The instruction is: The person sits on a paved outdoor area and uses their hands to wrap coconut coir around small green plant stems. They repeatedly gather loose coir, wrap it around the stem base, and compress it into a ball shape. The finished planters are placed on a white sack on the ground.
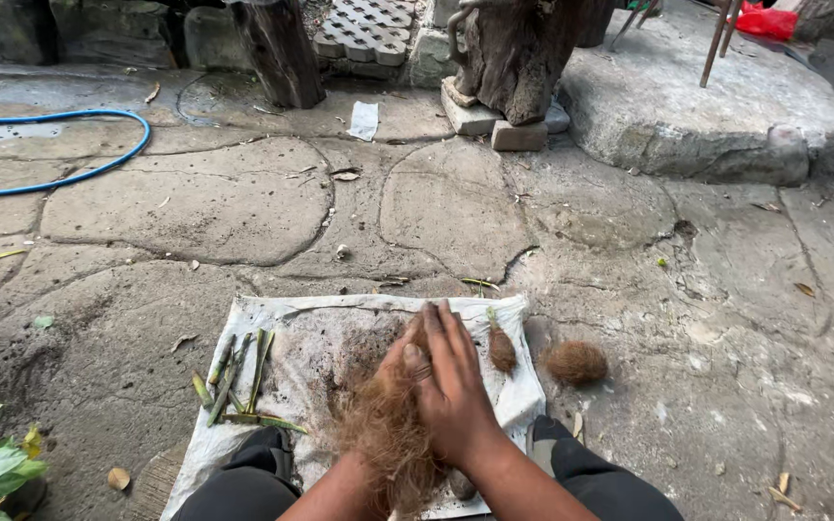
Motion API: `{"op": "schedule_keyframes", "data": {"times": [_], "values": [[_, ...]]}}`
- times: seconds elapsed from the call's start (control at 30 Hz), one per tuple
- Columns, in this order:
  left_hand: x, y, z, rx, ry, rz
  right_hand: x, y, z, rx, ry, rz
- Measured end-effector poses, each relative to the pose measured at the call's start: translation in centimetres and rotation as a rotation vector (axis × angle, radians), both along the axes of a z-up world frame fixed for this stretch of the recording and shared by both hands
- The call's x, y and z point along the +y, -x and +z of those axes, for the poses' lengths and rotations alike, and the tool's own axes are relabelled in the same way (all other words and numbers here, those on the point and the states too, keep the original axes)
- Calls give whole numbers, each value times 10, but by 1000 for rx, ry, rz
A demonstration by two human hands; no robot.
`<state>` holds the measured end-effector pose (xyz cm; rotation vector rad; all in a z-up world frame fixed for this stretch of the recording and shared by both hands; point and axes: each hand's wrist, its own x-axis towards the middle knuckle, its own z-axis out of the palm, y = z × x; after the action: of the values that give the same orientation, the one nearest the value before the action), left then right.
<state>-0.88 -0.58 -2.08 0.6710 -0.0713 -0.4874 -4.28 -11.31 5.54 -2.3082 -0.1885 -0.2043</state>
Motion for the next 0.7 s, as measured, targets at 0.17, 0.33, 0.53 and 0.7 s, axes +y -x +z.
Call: {"op": "schedule_keyframes", "data": {"times": [0.17,0.33,0.53,0.7], "values": [[11,1,-11,-19,-31,54,5,2,-14,-30,-23,73],[10,-8,-1,55,35,20,12,10,-7,-229,-36,-155],[6,-3,19,106,-22,109,18,18,6,-15,-340,-74],[6,0,22,-98,-156,76,22,29,3,-88,-299,103]]}}
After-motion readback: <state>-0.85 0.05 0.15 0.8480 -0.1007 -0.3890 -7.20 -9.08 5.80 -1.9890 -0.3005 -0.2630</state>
